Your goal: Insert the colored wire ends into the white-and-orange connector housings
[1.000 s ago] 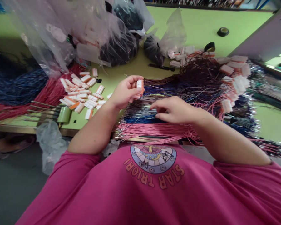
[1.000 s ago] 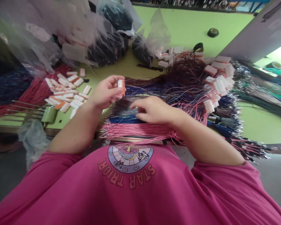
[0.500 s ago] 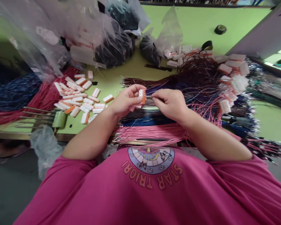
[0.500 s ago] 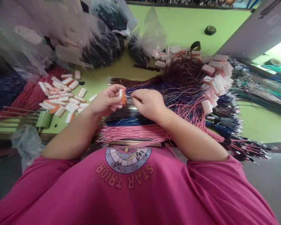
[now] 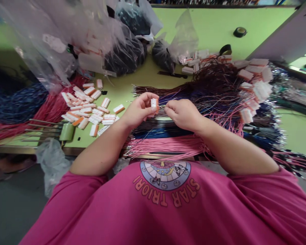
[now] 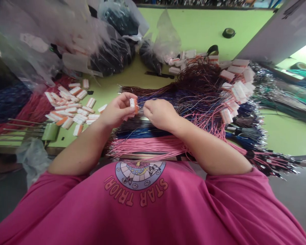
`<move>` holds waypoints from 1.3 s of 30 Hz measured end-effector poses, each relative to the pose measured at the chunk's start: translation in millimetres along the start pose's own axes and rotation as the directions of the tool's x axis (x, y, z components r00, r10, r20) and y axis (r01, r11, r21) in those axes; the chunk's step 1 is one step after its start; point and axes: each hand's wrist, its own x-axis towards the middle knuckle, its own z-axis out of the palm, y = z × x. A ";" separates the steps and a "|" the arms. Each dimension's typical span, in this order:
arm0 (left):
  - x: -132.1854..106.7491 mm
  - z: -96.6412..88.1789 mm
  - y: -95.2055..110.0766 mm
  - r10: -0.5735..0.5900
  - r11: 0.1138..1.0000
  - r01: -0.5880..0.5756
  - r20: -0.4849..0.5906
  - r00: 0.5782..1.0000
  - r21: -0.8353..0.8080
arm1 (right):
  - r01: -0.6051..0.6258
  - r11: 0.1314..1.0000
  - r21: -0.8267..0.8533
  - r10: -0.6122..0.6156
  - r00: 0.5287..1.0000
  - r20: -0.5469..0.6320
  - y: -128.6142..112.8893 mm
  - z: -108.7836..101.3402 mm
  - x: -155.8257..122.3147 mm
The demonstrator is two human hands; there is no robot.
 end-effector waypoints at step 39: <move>1.1 1.0 14.3 -0.054 0.997 0.061 -0.156 0.986 0.044 | 0.333 0.884 -0.326 -0.155 0.870 0.468 9.2 32.1 -40.5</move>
